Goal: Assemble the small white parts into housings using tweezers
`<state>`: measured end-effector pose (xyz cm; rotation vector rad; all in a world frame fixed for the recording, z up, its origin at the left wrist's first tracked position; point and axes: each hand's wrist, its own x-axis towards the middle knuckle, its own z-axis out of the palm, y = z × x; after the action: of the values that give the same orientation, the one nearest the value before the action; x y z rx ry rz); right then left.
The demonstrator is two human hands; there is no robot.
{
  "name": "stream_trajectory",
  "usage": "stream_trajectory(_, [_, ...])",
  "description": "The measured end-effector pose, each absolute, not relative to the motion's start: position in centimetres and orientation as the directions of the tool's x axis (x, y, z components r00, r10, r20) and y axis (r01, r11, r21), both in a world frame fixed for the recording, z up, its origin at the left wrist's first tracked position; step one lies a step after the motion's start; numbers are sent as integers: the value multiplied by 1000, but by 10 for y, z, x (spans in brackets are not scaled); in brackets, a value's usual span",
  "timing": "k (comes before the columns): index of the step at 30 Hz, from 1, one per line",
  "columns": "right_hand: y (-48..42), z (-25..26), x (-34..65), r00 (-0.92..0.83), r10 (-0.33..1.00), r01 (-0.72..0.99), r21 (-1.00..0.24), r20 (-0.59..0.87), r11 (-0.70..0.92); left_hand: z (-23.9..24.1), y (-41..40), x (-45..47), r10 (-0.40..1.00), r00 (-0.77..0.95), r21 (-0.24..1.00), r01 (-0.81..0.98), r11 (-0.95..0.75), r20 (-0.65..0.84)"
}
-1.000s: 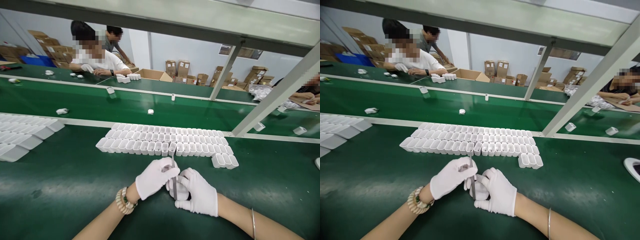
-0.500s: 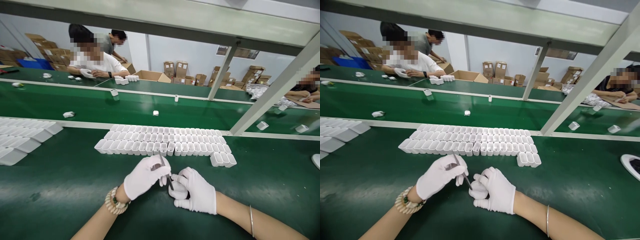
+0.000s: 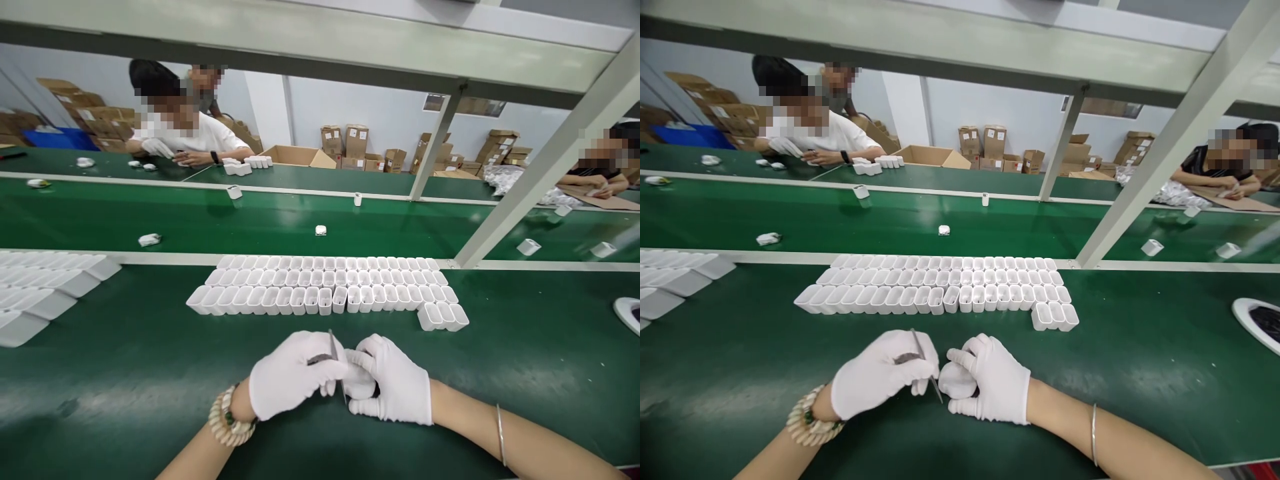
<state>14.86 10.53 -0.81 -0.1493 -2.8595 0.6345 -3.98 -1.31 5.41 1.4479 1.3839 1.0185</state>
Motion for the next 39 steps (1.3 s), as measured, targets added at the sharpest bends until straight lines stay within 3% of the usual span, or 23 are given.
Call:
stream_trajectory(3, [105, -7, 148, -971, 145, 52, -428, 187, 902, 50, -11, -38, 999, 35, 939, 343, -14, 2])
stream_trajectory(7, [105, -8, 148, -972, 119, 25, -415, 202, 910, 48, -15, -42, 993, -113, 980, 198, -8, 31])
stream_trajectory(9, [106, -10, 149, -975, 123, 38, -410, 184, 911, 45, -15, -44, 997, -77, 986, 168, 21, -8])
stream_trajectory(14, [106, -11, 149, -977, 127, 51, -392, 171, 919, 39, -8, -41, 997, 18, 957, 284, 65, -73])
stream_trajectory(19, [106, -15, 151, -975, 102, 18, -394, 195, 919, 41, -13, -43, 982, -189, 982, 187, 15, 21])
stream_trajectory(21, [107, -17, 152, -977, 105, 24, -397, 183, 917, 43, -16, -44, 958, -284, 964, 262, 35, 42])
stream_trajectory(26, [108, -16, 153, -982, 115, 39, -435, 149, 900, 48, -15, -36, 958, -281, 738, 657, 153, 51])
stream_trajectory(31, [106, -13, 153, -986, 121, 63, -419, 115, 906, 48, -10, -29, 977, -213, 540, 824, 172, 14])
stream_trajectory(36, [101, -12, 155, -957, 95, -7, -350, 273, 937, 46, -7, -35, 990, -90, 236, 965, 115, -113])
stream_trajectory(39, [100, -4, 156, -892, 73, -73, -302, 446, 951, 48, -6, -37, 972, -106, 160, 977, 142, -210])
